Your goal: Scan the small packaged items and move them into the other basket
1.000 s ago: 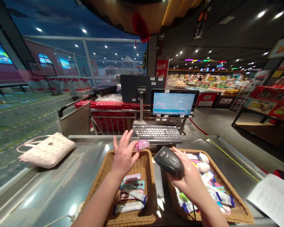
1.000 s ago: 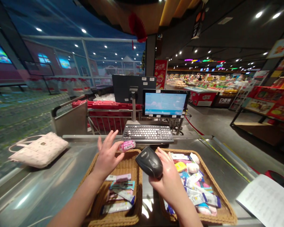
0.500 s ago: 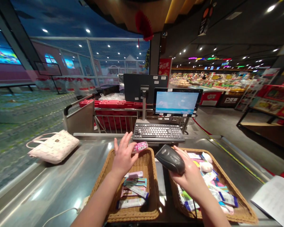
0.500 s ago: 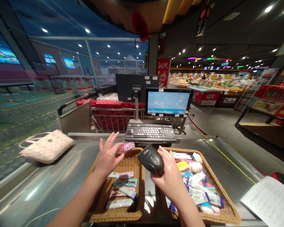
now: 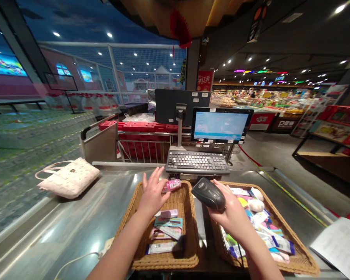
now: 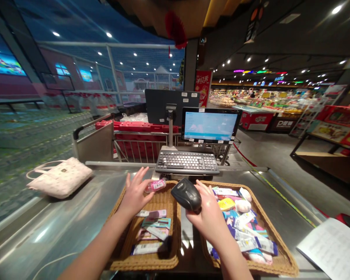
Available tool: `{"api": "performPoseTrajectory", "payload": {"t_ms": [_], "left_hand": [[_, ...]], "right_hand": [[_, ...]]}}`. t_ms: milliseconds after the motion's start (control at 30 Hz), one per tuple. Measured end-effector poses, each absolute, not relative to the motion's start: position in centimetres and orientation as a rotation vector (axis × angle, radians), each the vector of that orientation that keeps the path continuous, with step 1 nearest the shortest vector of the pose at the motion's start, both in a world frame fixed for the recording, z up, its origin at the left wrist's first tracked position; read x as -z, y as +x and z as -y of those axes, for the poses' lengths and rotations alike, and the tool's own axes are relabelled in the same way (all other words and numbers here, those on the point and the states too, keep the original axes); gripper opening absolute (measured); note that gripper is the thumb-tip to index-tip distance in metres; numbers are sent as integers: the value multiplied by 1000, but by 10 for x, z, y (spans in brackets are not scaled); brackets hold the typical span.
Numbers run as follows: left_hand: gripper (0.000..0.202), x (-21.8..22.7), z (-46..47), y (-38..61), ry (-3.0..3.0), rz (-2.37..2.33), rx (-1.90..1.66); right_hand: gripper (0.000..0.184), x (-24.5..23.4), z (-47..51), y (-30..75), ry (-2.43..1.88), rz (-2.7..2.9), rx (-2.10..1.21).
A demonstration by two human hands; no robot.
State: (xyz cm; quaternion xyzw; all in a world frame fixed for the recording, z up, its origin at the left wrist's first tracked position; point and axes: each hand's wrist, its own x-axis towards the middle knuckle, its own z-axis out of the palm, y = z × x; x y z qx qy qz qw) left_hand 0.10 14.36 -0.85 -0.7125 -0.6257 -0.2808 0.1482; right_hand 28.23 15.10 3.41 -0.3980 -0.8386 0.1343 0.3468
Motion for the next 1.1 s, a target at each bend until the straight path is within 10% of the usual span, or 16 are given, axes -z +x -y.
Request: {"api": "performPoseTrajectory", "payload": {"t_ms": [1100], "left_hand": [[24, 85, -130, -29, -2613, 2147, -149]], "right_hand": [[51, -3, -155, 225, -1174, 2322, -556]]}}
